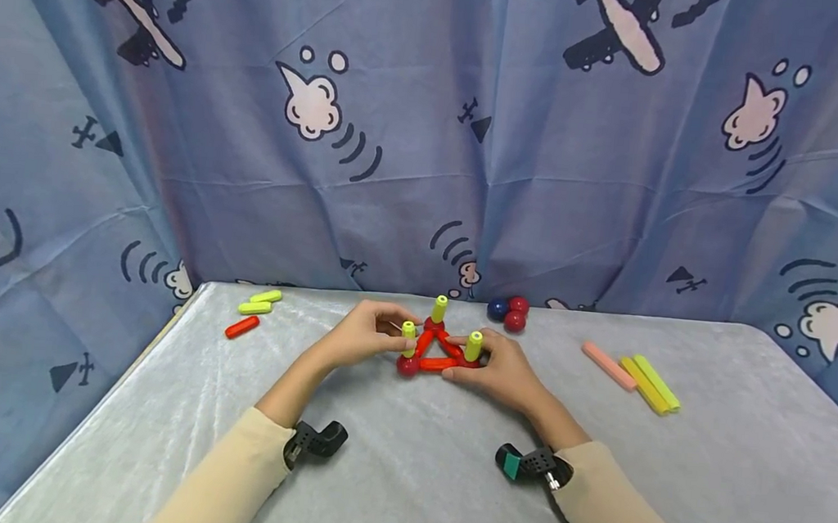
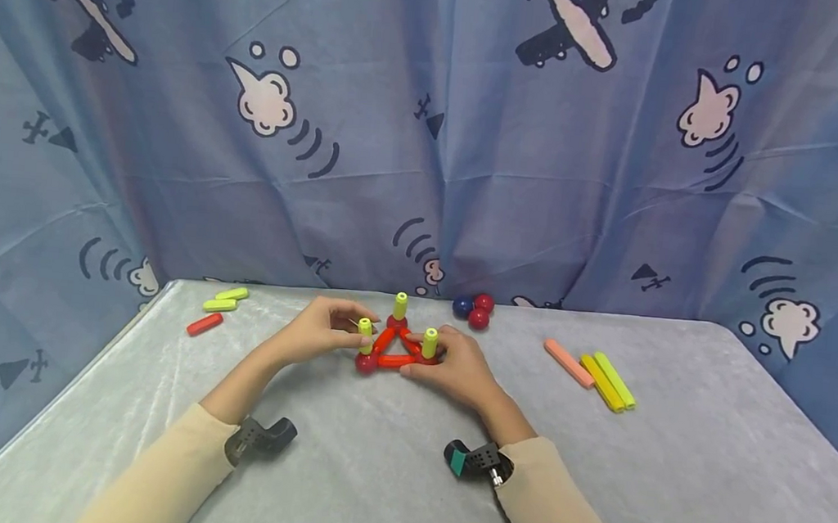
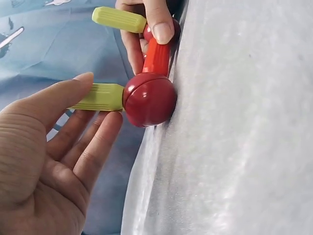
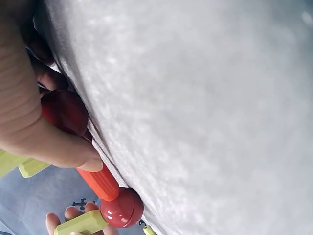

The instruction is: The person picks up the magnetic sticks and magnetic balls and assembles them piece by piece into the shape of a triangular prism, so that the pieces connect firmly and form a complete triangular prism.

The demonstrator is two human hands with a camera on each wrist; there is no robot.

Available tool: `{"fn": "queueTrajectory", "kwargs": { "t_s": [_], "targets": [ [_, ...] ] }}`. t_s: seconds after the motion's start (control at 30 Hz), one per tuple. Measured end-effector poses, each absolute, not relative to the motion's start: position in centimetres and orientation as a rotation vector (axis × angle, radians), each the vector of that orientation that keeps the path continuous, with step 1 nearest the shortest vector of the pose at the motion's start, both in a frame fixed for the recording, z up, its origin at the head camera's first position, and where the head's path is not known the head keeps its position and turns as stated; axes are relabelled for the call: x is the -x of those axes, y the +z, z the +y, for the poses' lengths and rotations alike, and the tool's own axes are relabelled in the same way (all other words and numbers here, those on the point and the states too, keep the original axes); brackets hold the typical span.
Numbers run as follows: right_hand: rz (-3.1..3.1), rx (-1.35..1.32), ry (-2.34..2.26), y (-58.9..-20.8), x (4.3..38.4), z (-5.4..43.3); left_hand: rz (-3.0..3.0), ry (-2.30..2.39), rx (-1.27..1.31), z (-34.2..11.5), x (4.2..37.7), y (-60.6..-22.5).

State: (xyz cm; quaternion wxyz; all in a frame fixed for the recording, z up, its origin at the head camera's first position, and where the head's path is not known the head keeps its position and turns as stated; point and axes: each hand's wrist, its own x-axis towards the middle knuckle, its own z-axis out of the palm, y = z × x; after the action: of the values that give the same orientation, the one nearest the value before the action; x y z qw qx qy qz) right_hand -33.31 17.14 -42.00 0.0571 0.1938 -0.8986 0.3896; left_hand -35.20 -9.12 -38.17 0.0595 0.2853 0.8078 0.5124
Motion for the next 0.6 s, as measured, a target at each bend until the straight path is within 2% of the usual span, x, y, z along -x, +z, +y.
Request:
{"fn": "queueTrajectory", "kwargs": {
  "t_s": [0.17,0.37,0.43,0.6],
  "targets": [
    [-2.801,-0.643,1.179,-41.5,33.3,17.6,2.52,1.454,-0.878,-8.8,35.2,-38.8],
    [-3.046,-1.045,1.475,-38.3,33.4,20.2,2.673,1.35,-0.894,-8.8,35.3,-39.6],
    [-3.006,-1.006,1.525,-38.0,33.7,20.5,2.671,1.357,-0.881,-8.8,35.4,-39.9],
    [-2.804,-0.57,1.388,-39.5,34.1,19.7,2.611,1.479,-0.814,-8.3,35.4,-40.6]
  ]
}}
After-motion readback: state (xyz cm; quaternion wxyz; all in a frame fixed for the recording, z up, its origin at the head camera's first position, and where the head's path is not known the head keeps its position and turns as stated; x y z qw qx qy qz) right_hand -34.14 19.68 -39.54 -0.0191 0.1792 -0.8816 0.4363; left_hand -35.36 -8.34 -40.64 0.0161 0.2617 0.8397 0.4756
